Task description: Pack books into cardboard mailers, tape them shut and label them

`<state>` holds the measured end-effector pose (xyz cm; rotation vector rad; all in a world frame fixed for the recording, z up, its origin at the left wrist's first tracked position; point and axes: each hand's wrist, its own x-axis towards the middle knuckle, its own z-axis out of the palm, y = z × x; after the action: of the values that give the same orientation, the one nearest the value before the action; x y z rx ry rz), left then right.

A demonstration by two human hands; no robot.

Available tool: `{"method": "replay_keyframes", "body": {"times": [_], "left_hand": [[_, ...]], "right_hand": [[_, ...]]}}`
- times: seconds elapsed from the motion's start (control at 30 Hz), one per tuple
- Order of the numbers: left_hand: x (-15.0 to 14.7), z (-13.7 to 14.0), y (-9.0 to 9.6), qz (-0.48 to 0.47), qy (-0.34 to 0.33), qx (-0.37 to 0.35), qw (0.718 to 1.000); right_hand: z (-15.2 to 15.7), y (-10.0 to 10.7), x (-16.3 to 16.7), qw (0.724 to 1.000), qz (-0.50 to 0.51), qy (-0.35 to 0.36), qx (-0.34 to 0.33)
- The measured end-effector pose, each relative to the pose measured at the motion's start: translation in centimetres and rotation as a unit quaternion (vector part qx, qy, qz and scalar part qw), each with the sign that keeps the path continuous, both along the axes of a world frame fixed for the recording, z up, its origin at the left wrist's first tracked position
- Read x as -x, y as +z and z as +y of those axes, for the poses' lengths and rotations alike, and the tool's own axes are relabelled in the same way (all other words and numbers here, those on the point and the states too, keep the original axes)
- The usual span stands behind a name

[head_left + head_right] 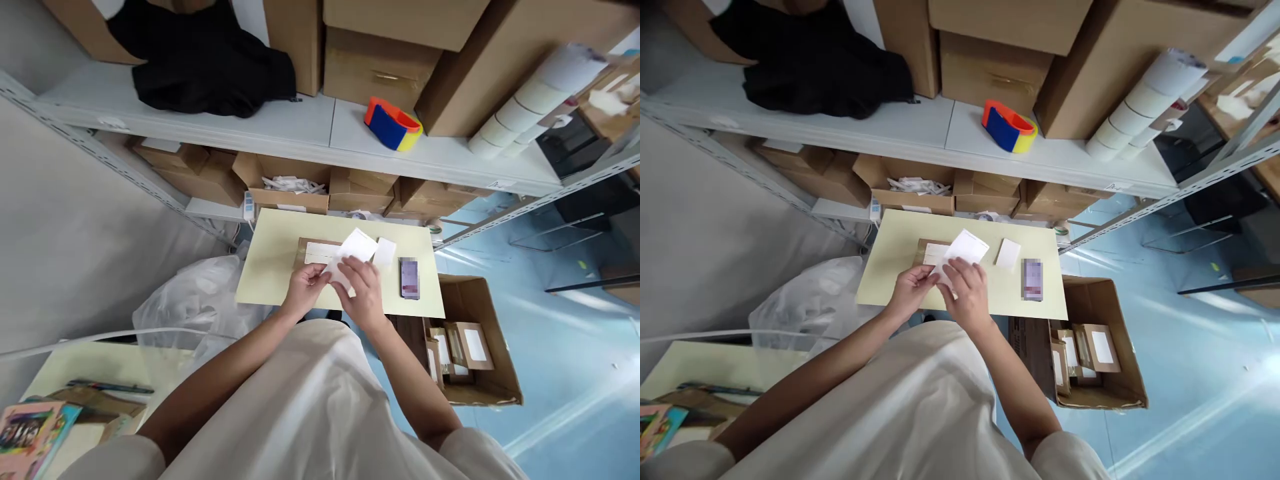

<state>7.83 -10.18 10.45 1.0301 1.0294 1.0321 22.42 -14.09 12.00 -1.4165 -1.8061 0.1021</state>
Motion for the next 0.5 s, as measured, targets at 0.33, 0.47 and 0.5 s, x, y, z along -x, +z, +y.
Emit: {"method": "replay_keyframes", "body": {"times": [0.33, 0.47, 0.5], "left_hand": [[5.0, -3.2, 1.2, -0.193, -0.086, 0.073, 0.975], [5.6, -3.6, 1.2, -0.199, -0.101, 0.089, 0.971], [5.7, -3.6, 1.3, -0.195, -0.104, 0.088, 0.971]], "right_hand": [[-3.5, 0.9, 6.1, 0.999, -0.022, -0.045, -0.006], [-4.4, 1.2, 6.6, 0.998, -0.029, -0.055, -0.006], [-4.6, 1.2, 6.7, 0.998, -0.03, -0.057, -0.006]]}}
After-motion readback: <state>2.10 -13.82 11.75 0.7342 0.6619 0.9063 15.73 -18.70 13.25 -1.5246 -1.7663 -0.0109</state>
